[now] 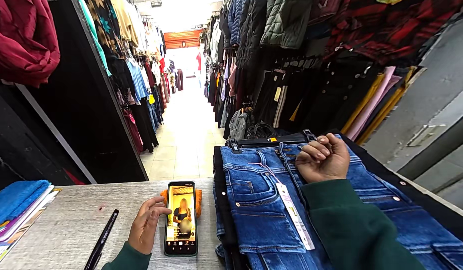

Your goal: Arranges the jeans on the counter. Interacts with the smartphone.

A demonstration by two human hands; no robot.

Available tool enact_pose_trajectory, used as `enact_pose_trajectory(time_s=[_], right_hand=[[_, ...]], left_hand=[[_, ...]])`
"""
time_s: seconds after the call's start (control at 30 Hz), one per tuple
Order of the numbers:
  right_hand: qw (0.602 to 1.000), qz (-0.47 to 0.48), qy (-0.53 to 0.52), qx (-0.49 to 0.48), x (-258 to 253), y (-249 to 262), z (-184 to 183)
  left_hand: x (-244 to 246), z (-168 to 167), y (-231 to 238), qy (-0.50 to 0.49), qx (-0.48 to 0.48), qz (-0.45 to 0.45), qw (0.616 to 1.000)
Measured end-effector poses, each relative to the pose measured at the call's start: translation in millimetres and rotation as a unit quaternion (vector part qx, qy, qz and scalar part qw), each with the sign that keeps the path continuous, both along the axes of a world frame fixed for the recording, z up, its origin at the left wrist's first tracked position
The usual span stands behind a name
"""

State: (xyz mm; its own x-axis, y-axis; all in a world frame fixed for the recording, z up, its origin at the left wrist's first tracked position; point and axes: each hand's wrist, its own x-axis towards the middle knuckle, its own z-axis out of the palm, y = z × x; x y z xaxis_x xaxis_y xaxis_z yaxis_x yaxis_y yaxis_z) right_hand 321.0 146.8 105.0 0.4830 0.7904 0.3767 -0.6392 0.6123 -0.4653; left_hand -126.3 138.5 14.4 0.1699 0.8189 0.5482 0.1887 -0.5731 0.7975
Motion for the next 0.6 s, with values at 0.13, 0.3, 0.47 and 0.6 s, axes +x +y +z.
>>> enact_pose_trajectory(time_s=[0.13,0.3,0.47,0.6], right_hand=[[1.0,0.003,0.0,0.0,0.8,0.1,-0.5],[1.0,0.0,-0.005,0.0,1.0,0.2,-0.9],[1.0,-0.005,-0.015,-0.001,-0.3,-0.7,-0.1],[1.0,-0.008,-0.01,-0.003,-1.4,-0.8,0.7]], left_hand=[[0.4,0.4,-0.7,0.003,-0.004,0.004,1.0],[0.0,-0.2,0.4,0.005,-0.004,0.004,1.0],[0.2,-0.4,-0.1,0.003,-0.004,0.005,1.0],[0.7,0.0,-0.7,0.001,-0.002,0.006,1.0]])
